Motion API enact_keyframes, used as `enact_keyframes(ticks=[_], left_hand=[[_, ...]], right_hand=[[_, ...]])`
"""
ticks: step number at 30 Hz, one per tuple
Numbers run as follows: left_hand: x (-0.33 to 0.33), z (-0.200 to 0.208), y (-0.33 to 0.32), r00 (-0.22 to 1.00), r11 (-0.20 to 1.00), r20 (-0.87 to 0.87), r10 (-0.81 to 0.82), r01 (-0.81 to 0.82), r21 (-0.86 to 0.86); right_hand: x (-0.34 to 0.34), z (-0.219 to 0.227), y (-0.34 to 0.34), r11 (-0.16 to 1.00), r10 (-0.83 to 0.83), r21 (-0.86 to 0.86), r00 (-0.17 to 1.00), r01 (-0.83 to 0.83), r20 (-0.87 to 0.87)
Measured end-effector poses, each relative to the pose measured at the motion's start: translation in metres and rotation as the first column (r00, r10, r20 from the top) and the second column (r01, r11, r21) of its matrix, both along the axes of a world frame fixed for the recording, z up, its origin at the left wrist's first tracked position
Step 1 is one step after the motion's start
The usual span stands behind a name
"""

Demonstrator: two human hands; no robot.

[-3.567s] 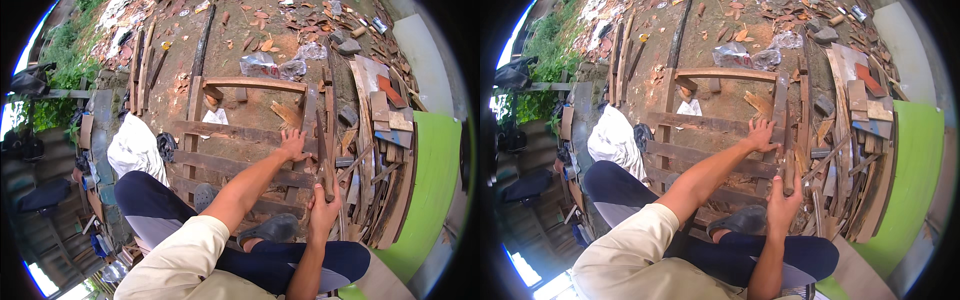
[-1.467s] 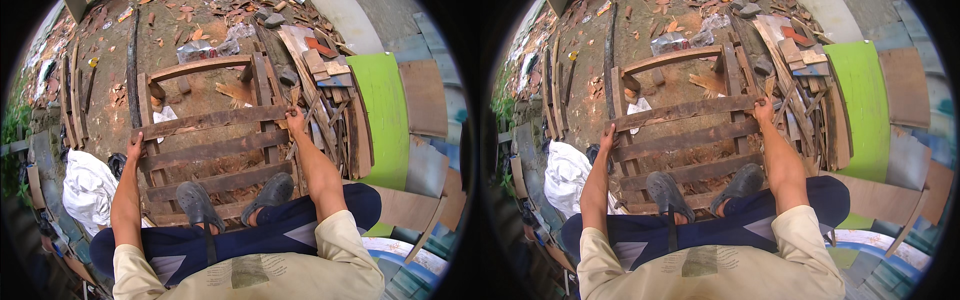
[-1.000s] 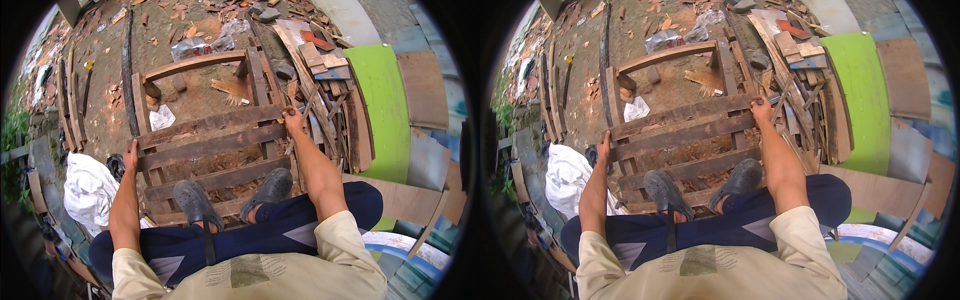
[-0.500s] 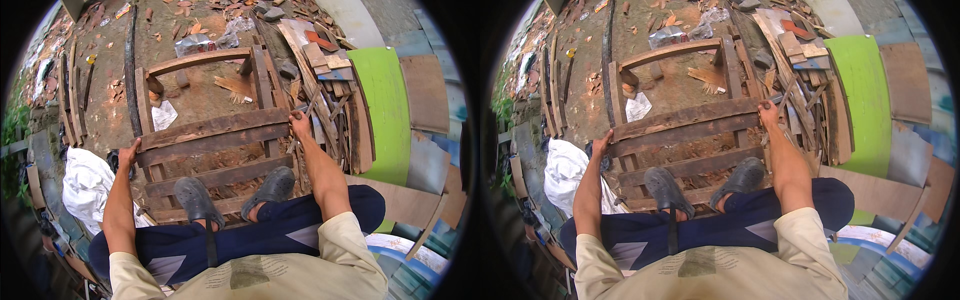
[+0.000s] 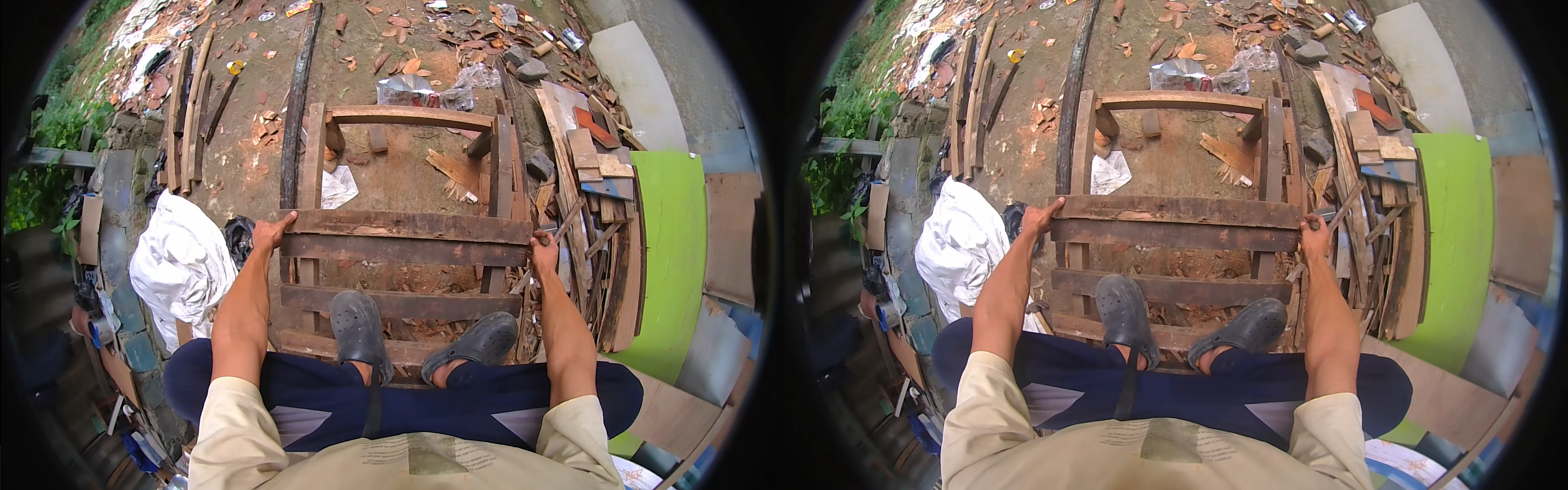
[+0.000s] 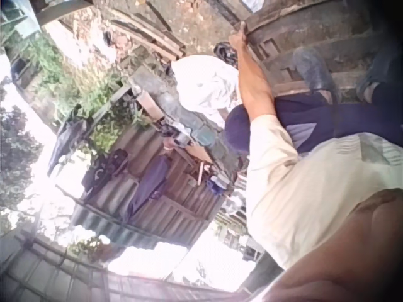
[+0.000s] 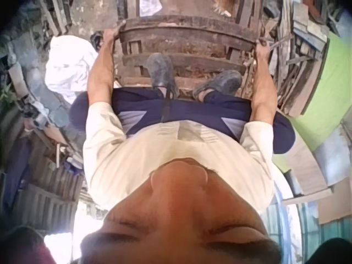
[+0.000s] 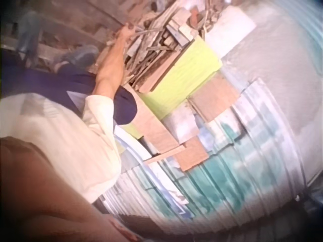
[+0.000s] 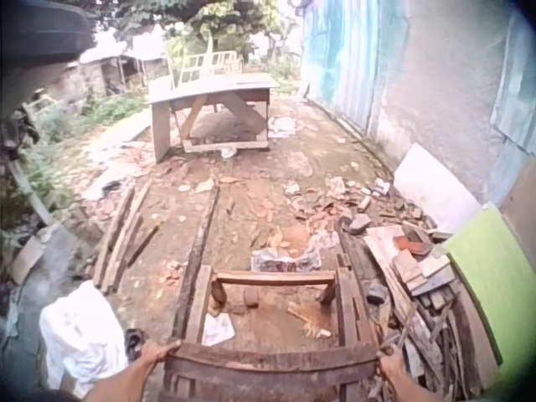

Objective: The person sits on the ground and uses a hand saw to cut a wooden plank from a pallet. They position the plank, saw through it, and then place the cut piece aside.

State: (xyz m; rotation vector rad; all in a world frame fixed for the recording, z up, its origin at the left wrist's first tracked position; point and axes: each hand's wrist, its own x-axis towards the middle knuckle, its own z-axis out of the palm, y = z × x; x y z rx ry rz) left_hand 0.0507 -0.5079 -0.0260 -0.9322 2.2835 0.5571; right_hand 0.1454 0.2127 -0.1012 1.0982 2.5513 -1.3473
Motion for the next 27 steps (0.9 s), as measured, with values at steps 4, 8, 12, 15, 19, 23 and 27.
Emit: enact_keyframes(ticks=[4,8,12,15,19,23,27], left_hand=[[-0.001,0.002,0.003,0.999,0.999,0.009,-0.031,0.031,-0.020],[0.001,-0.005,0.006,0.999,0.997,-0.005,-0.041,0.041,-0.068],[0.003,-0.010,-0.023,0.997,0.997,-0.023,-0.070,0.069,-0.028],[0.005,-0.009,-0.006,1.000,1.000,0.002,-0.006,0.006,-0.015],[0.001,-0.001,0.014,0.999,0.998,-0.032,-0.018,0.020,0.053],[0.007,-0.007,-0.009,0.990,1.000,-0.137,0.014,-0.012,0.012],[0.004,-0.004,0.000,0.991,0.990,-0.098,0.094,-0.083,0.114]], right_hand=[[-0.002,0.003,0.005,1.000,0.001,-0.005,1.000,-0.001,-0.013],[0.002,0.009,0.006,1.000,0.012,-0.016,1.000,-0.012,-0.018],[-0.006,0.016,-0.018,0.996,0.060,0.063,0.998,-0.058,-0.034],[-0.004,0.023,-0.011,0.987,0.055,0.150,0.998,-0.053,-0.009],[0.000,0.035,-0.003,0.982,0.028,0.183,0.999,-0.033,0.034],[-0.010,0.054,-0.034,0.984,0.024,0.172,0.998,-0.034,0.062],[-0.005,0.067,-0.038,0.969,-0.010,0.245,0.998,-0.006,0.065]])
